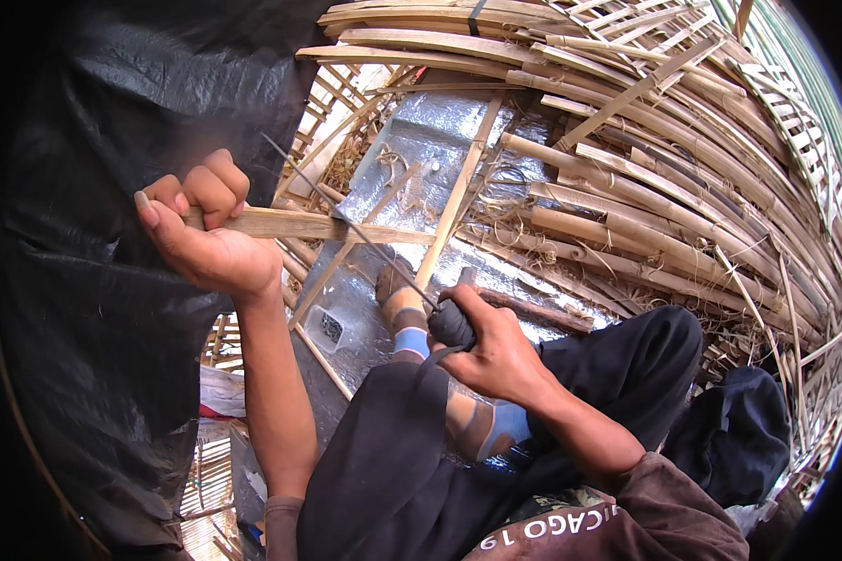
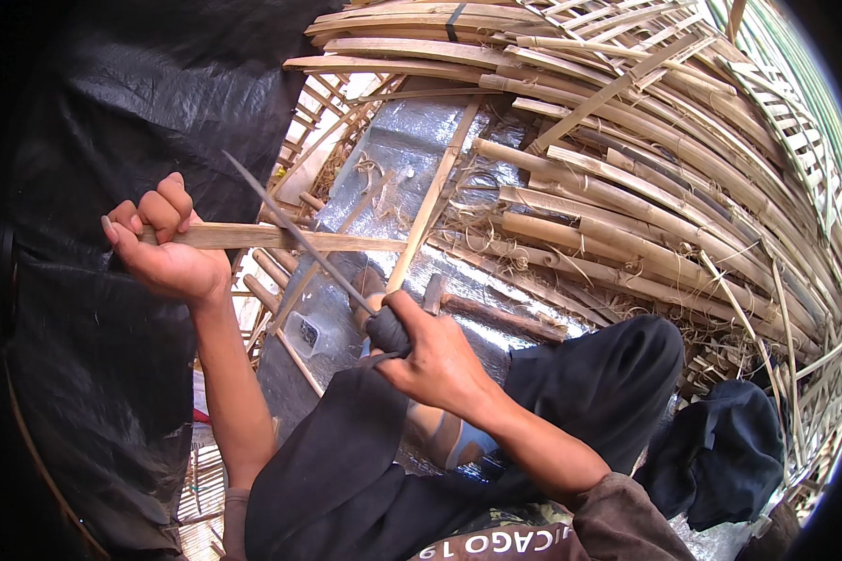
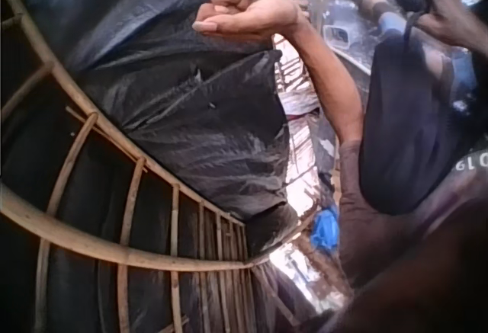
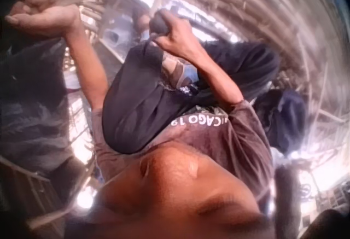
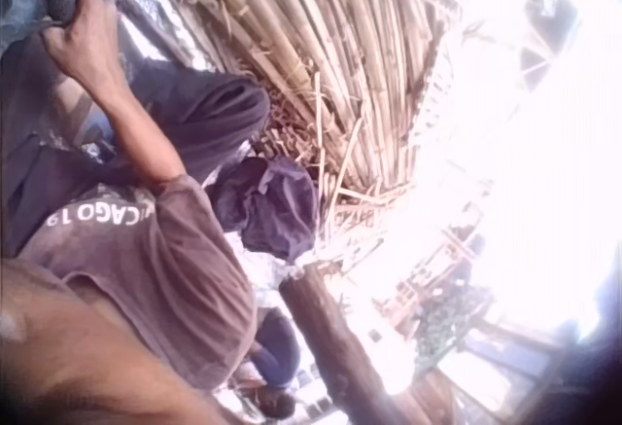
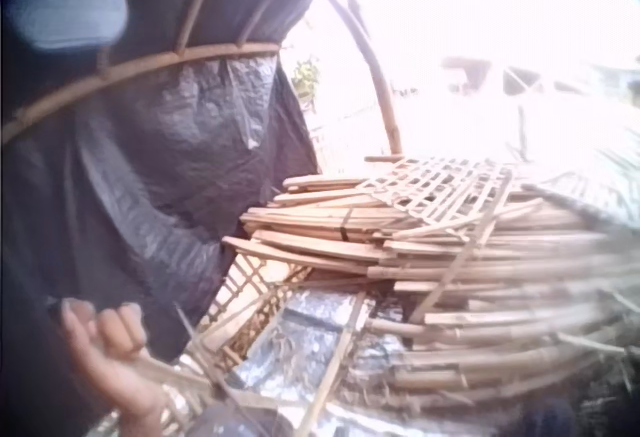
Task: The person uses a hammer to drive small pins or nails into a bamboo frame and then uses a large knife to shave or trim a bamboo strip while holding it against their forearm.
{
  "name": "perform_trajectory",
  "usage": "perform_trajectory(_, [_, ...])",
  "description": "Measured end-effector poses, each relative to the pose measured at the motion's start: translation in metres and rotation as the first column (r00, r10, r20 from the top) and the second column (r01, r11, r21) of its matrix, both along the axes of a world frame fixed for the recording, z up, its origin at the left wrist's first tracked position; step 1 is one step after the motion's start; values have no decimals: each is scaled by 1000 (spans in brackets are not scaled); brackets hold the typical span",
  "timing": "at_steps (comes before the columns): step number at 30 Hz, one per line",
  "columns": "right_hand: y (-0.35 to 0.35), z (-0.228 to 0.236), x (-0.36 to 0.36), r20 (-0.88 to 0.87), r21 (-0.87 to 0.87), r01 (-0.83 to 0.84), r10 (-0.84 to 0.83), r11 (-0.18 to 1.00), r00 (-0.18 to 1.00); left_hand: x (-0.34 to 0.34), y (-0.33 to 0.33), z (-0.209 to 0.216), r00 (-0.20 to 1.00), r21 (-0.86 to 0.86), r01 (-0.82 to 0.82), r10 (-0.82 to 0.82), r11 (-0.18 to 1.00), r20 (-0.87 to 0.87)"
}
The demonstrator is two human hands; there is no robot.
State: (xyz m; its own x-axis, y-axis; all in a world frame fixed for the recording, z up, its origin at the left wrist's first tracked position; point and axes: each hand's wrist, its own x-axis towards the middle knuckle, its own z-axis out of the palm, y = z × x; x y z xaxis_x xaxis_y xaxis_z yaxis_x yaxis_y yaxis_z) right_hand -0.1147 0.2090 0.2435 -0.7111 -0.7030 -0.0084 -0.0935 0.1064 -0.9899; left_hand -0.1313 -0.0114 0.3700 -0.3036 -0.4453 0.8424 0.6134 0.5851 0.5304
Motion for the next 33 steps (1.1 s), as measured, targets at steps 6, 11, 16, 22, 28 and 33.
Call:
perform_trajectory(6, [-1,-53,-7,3,114,68,-69,991,998,-7,6,-1,997,-46,74,-75,996,-14])
perform_trajectory(11, [17,-95,-13,15,186,92,-96,978,995,-3,13,-1,991,9,128,-128,992,-30])
perform_trajectory(16, [11,-89,-2,76,123,66,-76,990,994,-1,4,-3,999,33,28,-27,999,-28])
perform_trajectory(22, [-6,-71,-10,-74,222,36,-20,974,997,10,-29,0,999,101,-40,38,994,13])
perform_trajectory(28, [1,-49,-7,-67,59,38,-34,998,997,5,-7,0,994,62,107,-106,992,-24])
perform_trajectory(33, [4,-112,-28,12,401,77,-90,913,996,0,-14,0,995,110,86,-80,990,-54])
